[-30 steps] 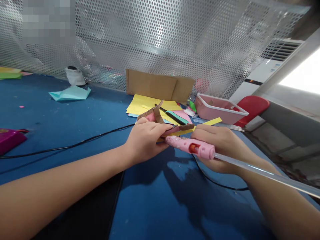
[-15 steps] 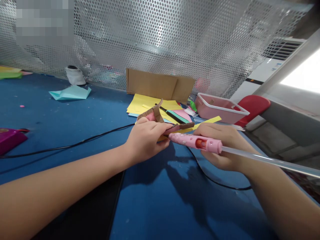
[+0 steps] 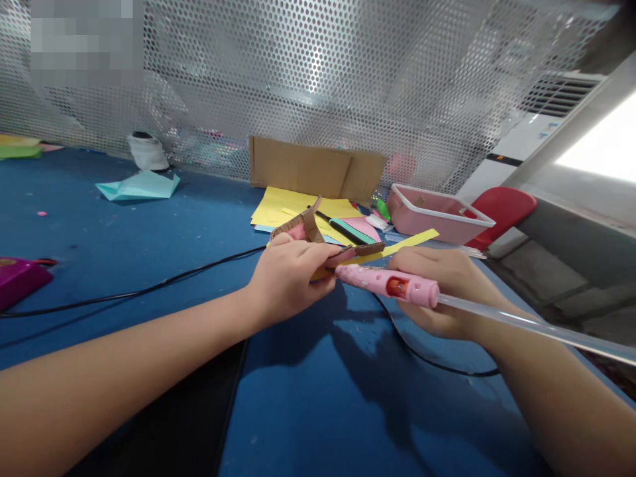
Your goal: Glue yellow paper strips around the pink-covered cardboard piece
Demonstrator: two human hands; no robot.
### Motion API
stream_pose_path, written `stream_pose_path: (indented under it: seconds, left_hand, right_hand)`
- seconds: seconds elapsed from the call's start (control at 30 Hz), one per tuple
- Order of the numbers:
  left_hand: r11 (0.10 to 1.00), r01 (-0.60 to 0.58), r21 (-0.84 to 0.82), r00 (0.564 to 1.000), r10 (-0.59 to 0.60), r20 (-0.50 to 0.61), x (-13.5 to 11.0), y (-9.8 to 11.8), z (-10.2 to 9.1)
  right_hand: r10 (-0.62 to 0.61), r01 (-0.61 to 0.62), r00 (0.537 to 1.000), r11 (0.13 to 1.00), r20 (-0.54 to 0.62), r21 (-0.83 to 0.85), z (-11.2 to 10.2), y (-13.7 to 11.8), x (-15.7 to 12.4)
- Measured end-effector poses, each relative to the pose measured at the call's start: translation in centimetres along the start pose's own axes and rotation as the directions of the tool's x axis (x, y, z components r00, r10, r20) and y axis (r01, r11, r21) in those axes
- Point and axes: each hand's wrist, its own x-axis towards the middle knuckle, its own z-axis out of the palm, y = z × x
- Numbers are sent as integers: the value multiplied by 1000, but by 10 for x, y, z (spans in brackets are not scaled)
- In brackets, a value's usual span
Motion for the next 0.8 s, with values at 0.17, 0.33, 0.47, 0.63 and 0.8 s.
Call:
stream_pose_path:
  seconds: [0.17, 0.33, 0.47, 0.63, 0.8]
  left_hand:
    - [1000, 8, -13, 1000, -8, -9, 0, -1, 0]
    - [1000, 2, -10, 1000, -2, -13, 0, 0, 0]
    - [1000, -14, -1, 1000, 14, -20, 0, 0, -1]
    - [1000, 7, 28, 1000, -6, -15, 0, 0, -1]
    - [998, 55, 25, 998, -54, -31, 1, -1, 0]
  right_hand:
    - [2, -2, 1000, 999, -16, 37, 4, 2, -6]
    - [55, -54, 997, 998, -44, 33, 8, 2, -10]
    - [77, -75, 995, 997, -69, 27, 11, 3, -12]
    - [47, -47, 996, 999, -82, 5, 10, 3, -11]
    - [22, -22, 999, 1000, -40, -20, 8, 0, -11]
